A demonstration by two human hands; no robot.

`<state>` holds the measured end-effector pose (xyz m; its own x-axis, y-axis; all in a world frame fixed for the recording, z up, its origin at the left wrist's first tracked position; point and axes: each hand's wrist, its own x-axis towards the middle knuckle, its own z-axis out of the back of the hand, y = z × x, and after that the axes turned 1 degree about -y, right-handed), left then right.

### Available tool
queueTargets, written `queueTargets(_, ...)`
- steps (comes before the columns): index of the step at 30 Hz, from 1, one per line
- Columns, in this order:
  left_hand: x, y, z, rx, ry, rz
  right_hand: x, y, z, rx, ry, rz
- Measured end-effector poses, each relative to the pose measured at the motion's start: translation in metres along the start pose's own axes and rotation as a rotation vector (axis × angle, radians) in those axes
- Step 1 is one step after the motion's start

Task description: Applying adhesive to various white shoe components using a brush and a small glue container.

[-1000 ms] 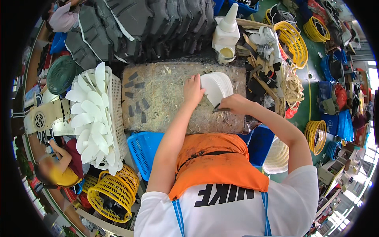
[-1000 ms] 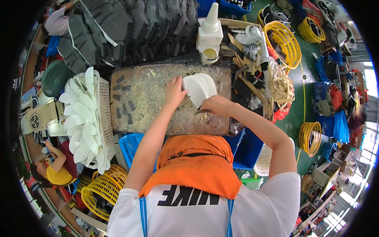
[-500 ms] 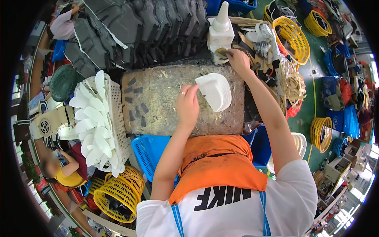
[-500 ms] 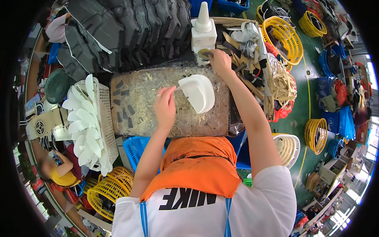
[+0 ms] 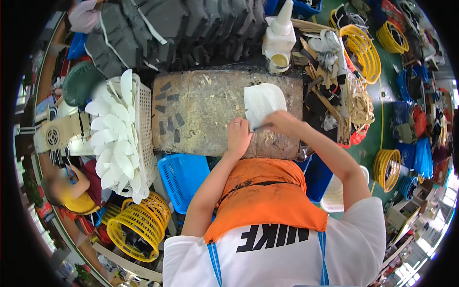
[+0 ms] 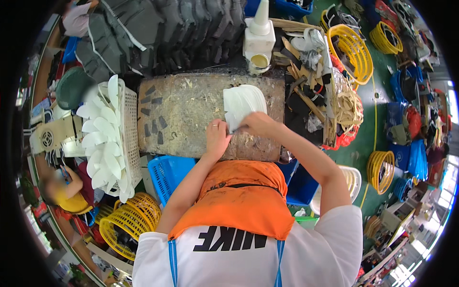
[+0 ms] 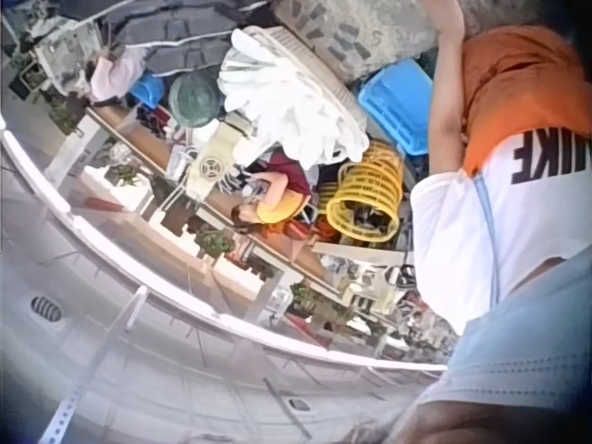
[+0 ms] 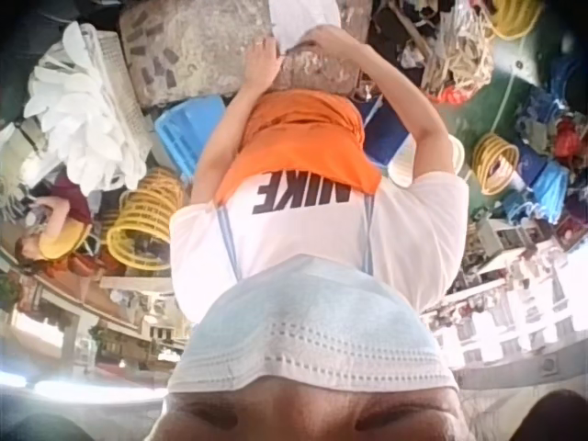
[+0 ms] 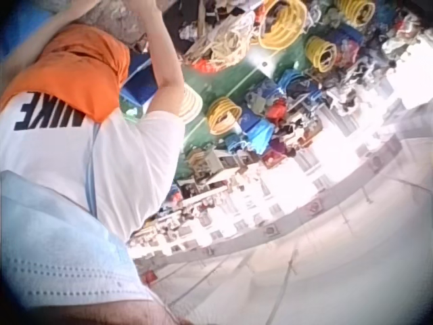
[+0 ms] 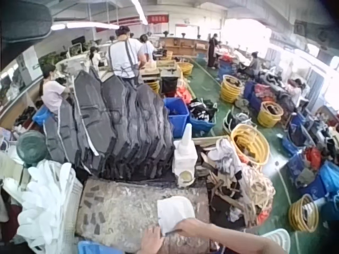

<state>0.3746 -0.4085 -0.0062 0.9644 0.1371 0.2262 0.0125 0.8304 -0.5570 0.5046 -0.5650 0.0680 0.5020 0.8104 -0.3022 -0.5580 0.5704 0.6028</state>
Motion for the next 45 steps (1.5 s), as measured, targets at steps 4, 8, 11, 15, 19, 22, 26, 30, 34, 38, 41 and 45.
queueTargets(4, 0.010, -0.009, 0.019, -0.262, 0.283, -0.030, -0.028, -0.012, -0.011, 0.057, -0.441, -0.416)
queueTargets(8, 0.036, 0.015, 0.099, -0.537, -0.295, 0.278, -0.024, -0.004, -0.017, -0.124, -0.345, -0.385)
queueTargets(11, 0.040, 0.057, 0.193, -0.923, -0.800, 0.459, -0.022, 0.013, -0.015, -0.156, -0.413, -0.432)
queueTargets(15, 0.013, 0.141, 0.310, -0.388, -1.199, 0.519, -0.019, 0.027, -0.011, -0.173, -0.399, -0.405)
queueTargets(19, -0.024, 0.195, 0.329, 0.335, -1.025, 0.419, -0.015, 0.025, -0.014, -0.198, -0.356, -0.405)
queueTargets(22, -0.031, 0.204, 0.307, 0.263, -0.678, 0.465, -0.017, 0.018, -0.015, -0.214, -0.339, -0.377)
queueTargets(26, 0.002, 0.177, 0.281, 0.106, -0.707, 0.514, 0.003, 0.001, 0.000, -0.271, -0.142, -0.566)
queueTargets(30, 0.058, 0.104, 0.196, -0.093, -0.437, 0.173, 0.056, -0.013, 0.013, -0.118, -0.184, -0.244)
queueTargets(34, 0.097, 0.040, 0.063, -0.139, 0.282, 0.071, 0.048, -0.008, 0.004, -0.209, -0.255, 0.053)
queueTargets(38, 0.097, 0.012, -0.007, 0.020, 0.271, 0.018, -0.023, -0.013, 0.003, -0.229, -0.019, 0.204)
queueTargets(41, 0.094, 0.006, -0.021, 0.123, 0.217, 0.013, -0.021, -0.036, 0.018, -0.026, -0.126, -0.250)
queueTargets(45, 0.094, 0.006, -0.027, 0.152, 0.203, 0.061, 0.038, -0.066, 0.033, -0.166, -0.608, -0.005)
